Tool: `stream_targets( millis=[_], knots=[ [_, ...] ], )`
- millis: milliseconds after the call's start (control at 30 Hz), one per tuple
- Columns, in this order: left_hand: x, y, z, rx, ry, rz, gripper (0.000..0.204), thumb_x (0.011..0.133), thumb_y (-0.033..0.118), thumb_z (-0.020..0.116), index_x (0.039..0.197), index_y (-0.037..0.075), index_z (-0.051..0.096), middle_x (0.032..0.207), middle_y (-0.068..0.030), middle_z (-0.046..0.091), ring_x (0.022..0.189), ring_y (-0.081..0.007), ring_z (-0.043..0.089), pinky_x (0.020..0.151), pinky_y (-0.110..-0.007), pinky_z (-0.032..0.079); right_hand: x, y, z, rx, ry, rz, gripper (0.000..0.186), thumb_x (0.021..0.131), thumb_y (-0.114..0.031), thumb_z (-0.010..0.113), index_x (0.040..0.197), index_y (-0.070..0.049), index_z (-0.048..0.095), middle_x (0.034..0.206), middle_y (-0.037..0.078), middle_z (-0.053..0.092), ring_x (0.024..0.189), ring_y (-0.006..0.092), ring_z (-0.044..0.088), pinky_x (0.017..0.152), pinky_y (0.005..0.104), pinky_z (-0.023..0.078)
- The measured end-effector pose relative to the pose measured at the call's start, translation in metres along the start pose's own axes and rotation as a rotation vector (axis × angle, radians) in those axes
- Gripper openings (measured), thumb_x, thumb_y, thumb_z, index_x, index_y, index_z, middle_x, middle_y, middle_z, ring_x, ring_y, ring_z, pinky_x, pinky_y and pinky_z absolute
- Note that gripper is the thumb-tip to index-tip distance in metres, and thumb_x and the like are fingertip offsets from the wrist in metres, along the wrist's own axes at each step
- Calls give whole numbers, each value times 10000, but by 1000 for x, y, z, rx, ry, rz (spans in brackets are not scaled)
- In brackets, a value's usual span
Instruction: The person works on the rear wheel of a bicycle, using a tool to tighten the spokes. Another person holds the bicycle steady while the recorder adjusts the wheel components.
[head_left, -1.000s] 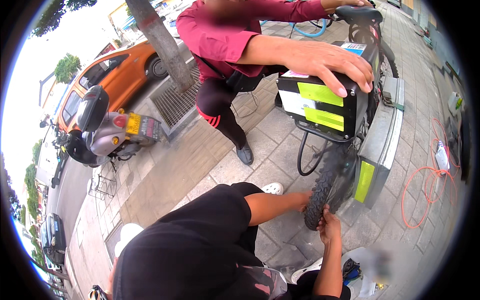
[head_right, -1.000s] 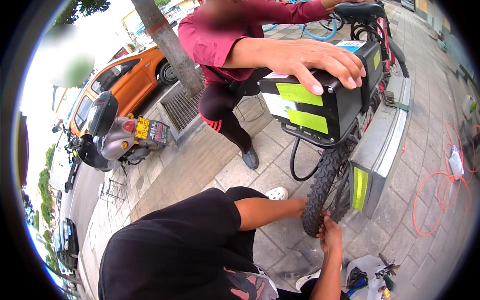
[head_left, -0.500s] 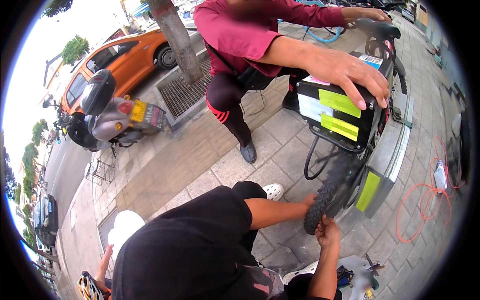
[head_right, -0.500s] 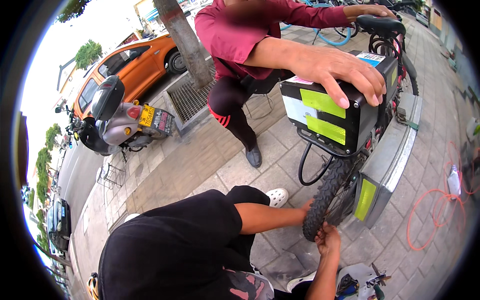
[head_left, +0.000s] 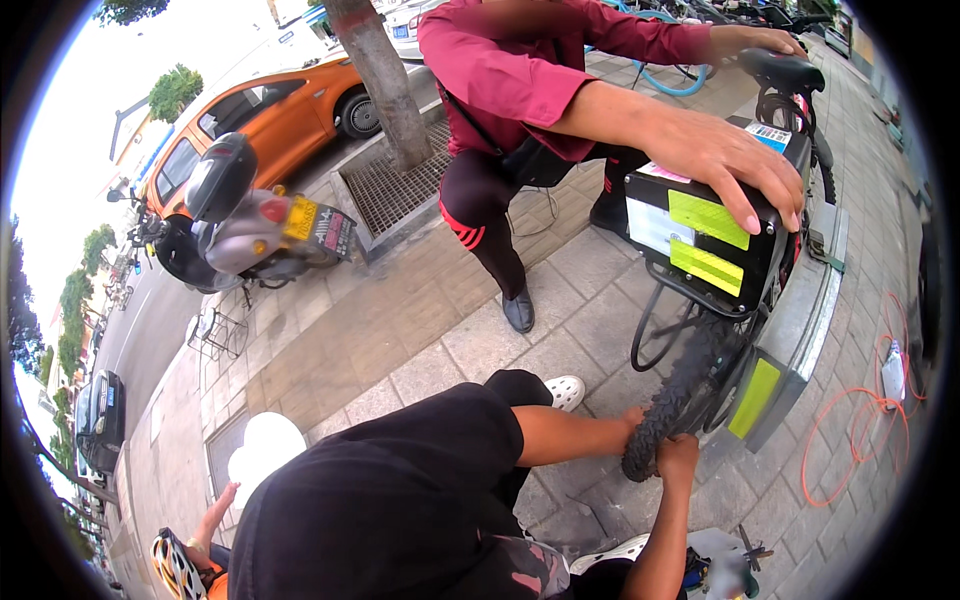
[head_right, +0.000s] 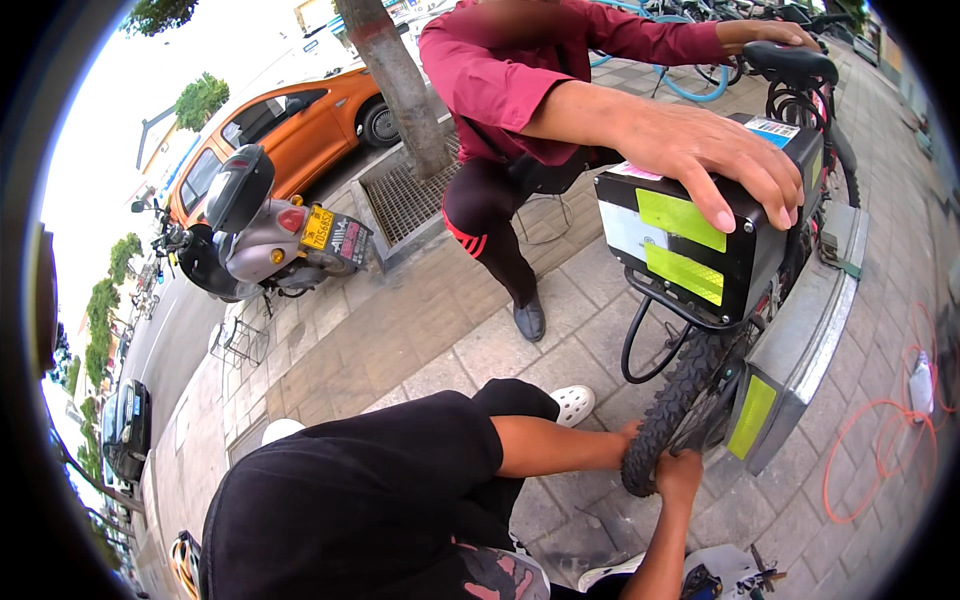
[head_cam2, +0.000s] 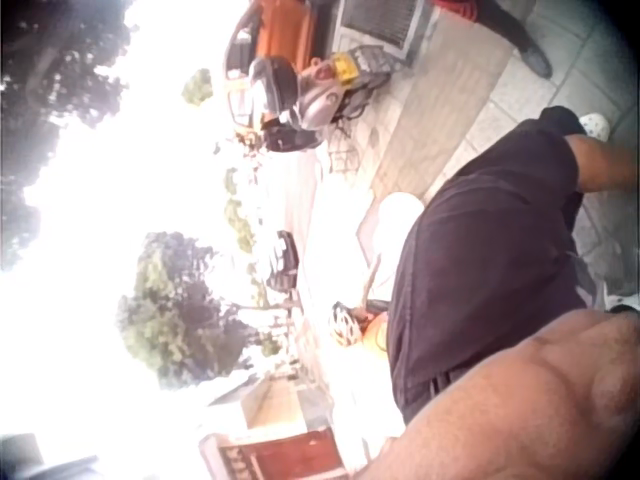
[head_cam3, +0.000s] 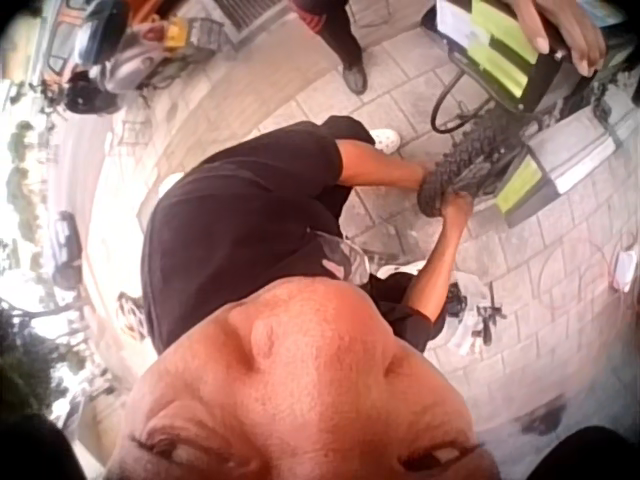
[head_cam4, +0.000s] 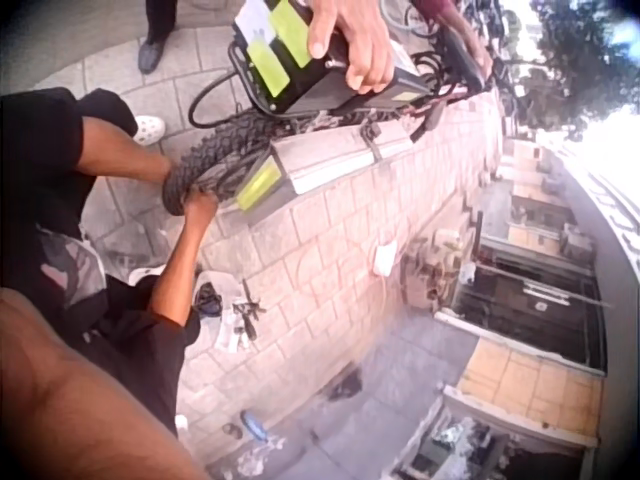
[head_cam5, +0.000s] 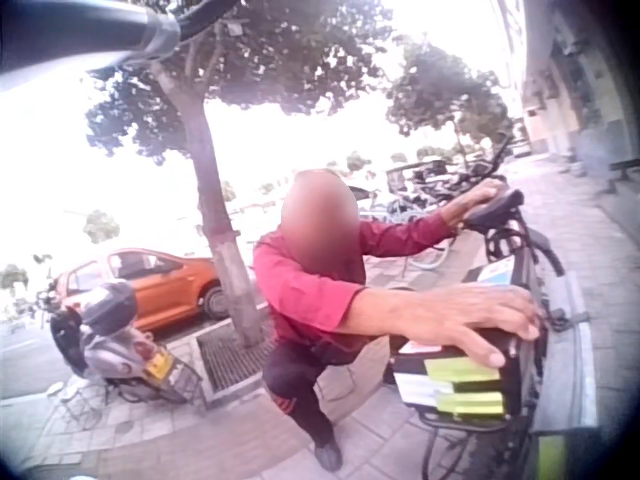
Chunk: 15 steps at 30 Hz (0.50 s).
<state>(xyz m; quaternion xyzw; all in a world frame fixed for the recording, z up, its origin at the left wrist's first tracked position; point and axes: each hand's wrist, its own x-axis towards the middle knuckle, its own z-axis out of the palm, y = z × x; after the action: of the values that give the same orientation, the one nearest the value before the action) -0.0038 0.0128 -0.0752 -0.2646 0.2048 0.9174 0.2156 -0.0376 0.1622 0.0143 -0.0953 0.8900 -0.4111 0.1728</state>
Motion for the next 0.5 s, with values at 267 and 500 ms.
stream_targets(
  millis=[267, 500],
  knots=[
    [50, -26, -75, -194, -103, -27, 394, 1027, 381, 439, 1224, 120, 660, 1214, -129, 690, 1108, -297, 643, 1018, -475, 480, -10, -1, -1, 29, -109, 14, 326, 880, -208, 678, 714, 72, 656, 660, 230, 647, 619, 326, 652, 615, 454, 474],
    [17, -4, -28, -78, -159, -208, 319, 1030, 393, 508, 1103, 108, 631, 1048, -144, 659, 951, -328, 644, 898, -517, 534, -24, -16, -19, 659, -267, 321, 296, 1022, -228, 604, 772, -71, 594, 626, -8, 514, 469, 94, 424, 430, 280, 312]
  ],
)
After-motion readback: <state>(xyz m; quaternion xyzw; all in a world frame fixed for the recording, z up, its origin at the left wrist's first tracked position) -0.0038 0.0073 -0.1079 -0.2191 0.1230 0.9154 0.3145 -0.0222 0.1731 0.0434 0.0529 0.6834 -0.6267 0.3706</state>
